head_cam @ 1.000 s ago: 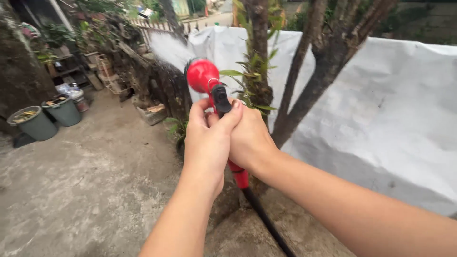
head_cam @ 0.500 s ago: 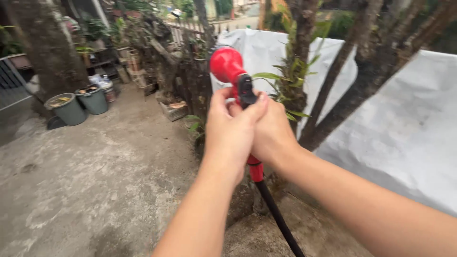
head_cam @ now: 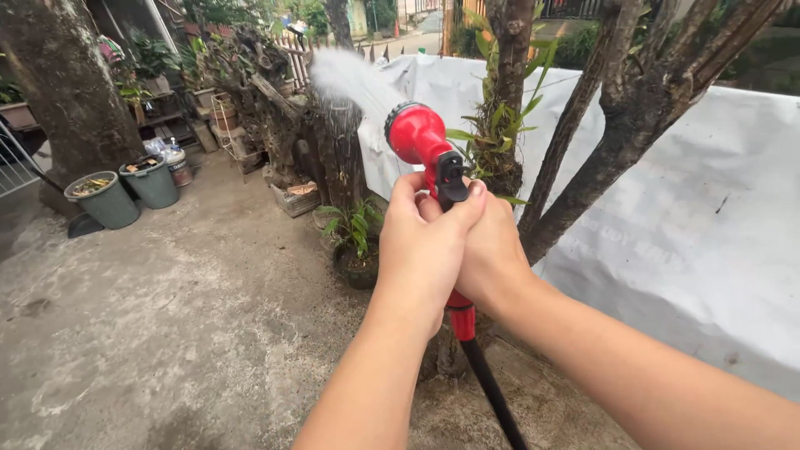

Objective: Watering plants and a decorative tree stump in an outdoor garden using a spray nozzle.

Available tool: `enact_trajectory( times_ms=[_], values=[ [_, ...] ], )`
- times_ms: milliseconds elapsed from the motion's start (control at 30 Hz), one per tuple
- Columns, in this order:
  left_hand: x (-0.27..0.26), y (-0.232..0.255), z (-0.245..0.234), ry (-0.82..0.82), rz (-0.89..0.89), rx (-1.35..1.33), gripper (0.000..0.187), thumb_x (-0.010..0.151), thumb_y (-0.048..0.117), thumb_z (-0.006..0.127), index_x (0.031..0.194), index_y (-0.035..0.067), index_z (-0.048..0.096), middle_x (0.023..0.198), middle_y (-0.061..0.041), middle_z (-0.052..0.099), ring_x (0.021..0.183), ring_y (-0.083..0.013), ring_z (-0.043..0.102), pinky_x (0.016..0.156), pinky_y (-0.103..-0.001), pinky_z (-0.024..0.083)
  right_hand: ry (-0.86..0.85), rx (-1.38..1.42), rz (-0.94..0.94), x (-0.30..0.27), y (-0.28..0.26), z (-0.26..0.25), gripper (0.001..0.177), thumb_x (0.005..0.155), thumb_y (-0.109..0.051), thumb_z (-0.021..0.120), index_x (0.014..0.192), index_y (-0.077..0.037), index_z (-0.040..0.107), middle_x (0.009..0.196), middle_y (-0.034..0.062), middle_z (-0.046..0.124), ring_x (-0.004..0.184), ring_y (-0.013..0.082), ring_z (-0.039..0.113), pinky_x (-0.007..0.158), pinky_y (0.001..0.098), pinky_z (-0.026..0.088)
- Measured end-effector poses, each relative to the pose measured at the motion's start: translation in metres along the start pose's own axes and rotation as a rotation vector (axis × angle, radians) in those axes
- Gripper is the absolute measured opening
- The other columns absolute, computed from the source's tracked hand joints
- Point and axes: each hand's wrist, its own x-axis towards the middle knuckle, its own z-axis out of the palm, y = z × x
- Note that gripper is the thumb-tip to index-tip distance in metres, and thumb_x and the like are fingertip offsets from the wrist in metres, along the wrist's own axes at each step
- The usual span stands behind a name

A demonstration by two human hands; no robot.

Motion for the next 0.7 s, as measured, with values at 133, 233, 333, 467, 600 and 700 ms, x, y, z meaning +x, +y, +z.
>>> enact_trajectory(
  times_ms=[133, 233, 333, 467, 600, 700],
  values=[
    [0.004, 0.004, 0.001, -0.016, 0.031, -0.029, 0.057, 0.076, 0.029, 0.08, 0.123, 0.005, 0.061, 0.101, -0.007, 0.074, 0.09, -0.0156, 0.069, 0.082, -0.031, 0.055, 0.005, -0.007, 0.054, -0.001, -0.017, -0.005, 0.026, 0.087, -0.032, 0.068, 0.094, -0.008, 0.066, 0.066, 0.0084, 0.069, 0.06, 0.0148, 0.061, 0.056, 0.0393, 0.05],
    [0.002, 0.008, -0.005, 0.009, 0.018, -0.011, 0.058, 0.076, 0.029, 0.08, 0.124, 0.006, 0.059, 0.102, -0.008, 0.074, 0.089, -0.0164, 0.069, 0.08, -0.032, 0.055, 0.003, -0.006, -0.014, -0.001, -0.019, 0.001, 0.028, 0.088, -0.032, 0.068, 0.092, -0.005, 0.066, 0.067, 0.0084, 0.07, 0.063, 0.0132, 0.063, 0.057, 0.0385, 0.051],
    [-0.004, 0.001, -0.003, -0.001, -0.005, -0.055, 0.057, 0.076, 0.028, 0.08, 0.124, 0.006, 0.059, 0.103, -0.006, 0.074, 0.091, -0.0147, 0.069, 0.082, -0.031, 0.054, 0.007, 0.005, 0.035, -0.01, -0.019, -0.003, 0.027, 0.086, -0.032, 0.069, 0.091, -0.005, 0.066, 0.067, 0.0068, 0.07, 0.061, 0.0133, 0.062, 0.056, 0.0386, 0.05],
    [-0.006, 0.005, 0.005, 0.021, 0.006, 0.017, 0.058, 0.075, 0.028, 0.081, 0.124, 0.007, 0.059, 0.1, -0.008, 0.073, 0.09, -0.0167, 0.069, 0.081, -0.031, 0.055, -0.019, 0.123, -0.022, -0.008, -0.01, -0.008, 0.023, 0.087, -0.028, 0.067, 0.088, -0.005, 0.065, 0.069, 0.0038, 0.069, 0.063, 0.0107, 0.06, 0.056, 0.0368, 0.05],
    [0.001, 0.022, 0.004, -0.011, 0.132, 0.003, 0.056, 0.075, 0.029, 0.081, 0.122, 0.005, 0.061, 0.103, -0.008, 0.075, 0.092, -0.0168, 0.071, 0.081, -0.032, 0.056, 0.046, 0.154, -0.131, 0.007, -0.019, -0.009, 0.024, 0.09, -0.028, 0.068, 0.087, -0.004, 0.065, 0.07, 0.0044, 0.068, 0.064, 0.0112, 0.057, 0.056, 0.0361, 0.049],
    [0.013, 0.026, 0.003, 0.023, 0.216, 0.146, 0.059, 0.076, 0.03, 0.083, 0.125, 0.005, 0.06, 0.104, -0.007, 0.075, 0.094, -0.0154, 0.071, 0.085, -0.03, 0.055, 0.043, 0.192, -0.089, 0.012, -0.032, -0.008, 0.025, 0.09, -0.031, 0.066, 0.086, -0.006, 0.066, 0.073, 0.0019, 0.07, 0.065, 0.0096, 0.062, 0.057, 0.035, 0.051]
  ],
)
